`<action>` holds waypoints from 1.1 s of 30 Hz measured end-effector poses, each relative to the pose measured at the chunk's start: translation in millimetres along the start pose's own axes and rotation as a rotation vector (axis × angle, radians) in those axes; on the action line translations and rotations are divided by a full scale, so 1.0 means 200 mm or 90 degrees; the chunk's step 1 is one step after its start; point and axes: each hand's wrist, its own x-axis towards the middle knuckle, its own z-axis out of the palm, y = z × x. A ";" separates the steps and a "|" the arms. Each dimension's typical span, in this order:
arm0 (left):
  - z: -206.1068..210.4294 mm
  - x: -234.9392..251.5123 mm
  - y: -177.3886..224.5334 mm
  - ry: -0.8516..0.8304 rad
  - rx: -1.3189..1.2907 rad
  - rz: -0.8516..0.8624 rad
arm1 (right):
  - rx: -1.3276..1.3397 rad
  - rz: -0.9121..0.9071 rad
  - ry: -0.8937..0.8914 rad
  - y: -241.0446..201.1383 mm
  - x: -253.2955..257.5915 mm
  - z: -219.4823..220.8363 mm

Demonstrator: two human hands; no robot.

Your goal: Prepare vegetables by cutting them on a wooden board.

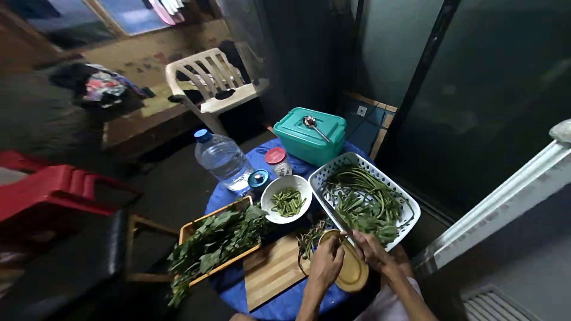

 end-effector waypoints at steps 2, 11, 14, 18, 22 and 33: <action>-0.02 -0.03 -0.01 -0.001 0.015 0.047 | -0.061 0.014 -0.030 0.01 0.03 -0.01; 0.08 -0.09 -0.06 0.032 -0.057 0.062 | -0.186 -0.019 0.104 0.04 0.04 0.09; 0.09 -0.07 -0.09 0.043 -0.074 0.060 | -0.204 -0.037 0.161 0.02 0.06 0.11; 0.05 -0.04 -0.11 0.048 -0.090 0.060 | -0.230 -0.023 0.214 0.01 0.11 0.14; -0.06 -0.01 -0.17 0.109 -0.084 0.020 | -0.260 0.006 0.273 0.03 0.15 0.08; -0.48 0.08 -0.74 0.180 -0.061 -0.156 | -0.260 0.222 0.197 0.02 0.16 0.08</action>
